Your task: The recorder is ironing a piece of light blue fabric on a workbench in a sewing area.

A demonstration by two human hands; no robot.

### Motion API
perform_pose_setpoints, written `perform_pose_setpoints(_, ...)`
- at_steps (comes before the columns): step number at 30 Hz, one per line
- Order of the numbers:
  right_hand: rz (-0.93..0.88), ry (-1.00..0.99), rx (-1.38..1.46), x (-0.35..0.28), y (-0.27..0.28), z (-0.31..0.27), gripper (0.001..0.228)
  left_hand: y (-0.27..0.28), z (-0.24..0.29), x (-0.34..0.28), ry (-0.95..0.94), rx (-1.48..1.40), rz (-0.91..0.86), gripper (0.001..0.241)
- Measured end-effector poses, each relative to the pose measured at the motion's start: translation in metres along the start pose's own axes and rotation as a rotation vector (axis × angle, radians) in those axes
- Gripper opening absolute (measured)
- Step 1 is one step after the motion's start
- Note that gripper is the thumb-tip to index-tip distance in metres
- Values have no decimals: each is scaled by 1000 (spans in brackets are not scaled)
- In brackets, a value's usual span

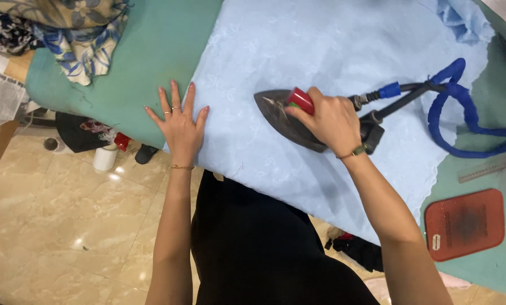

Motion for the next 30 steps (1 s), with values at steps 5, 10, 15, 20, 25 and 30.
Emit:
perform_pose_setpoints(5,48,25,-9,45,-11,-16,55,-2,-7,1,-5,-25,16,62)
perform_pose_setpoints(10,41,10,-25,67,-18,-21,58,2,-17,0,-46,-56,46,63)
perform_pose_setpoints(15,57,-23,-38,67,-19,-19,59,4,-21,0,-106,-65,82,60)
perform_pose_setpoints(20,79,-22,-80,64,-15,-23,61,9,-17,1,-104,-71,97,59)
perform_pose_setpoints(25,94,-35,-112,62,-13,-24,61,7,-18,1,-100,-68,90,54)
perform_pose_setpoints(30,94,-42,-86,57,-10,-27,59,10,-17,1,-88,-70,88,49)
Point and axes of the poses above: each hand's wrist, its own x-axis towards the middle knuckle, its own y-axis out of the back of the hand, z = x × y, the point moved 5 cm from there along x, towards the middle knuckle
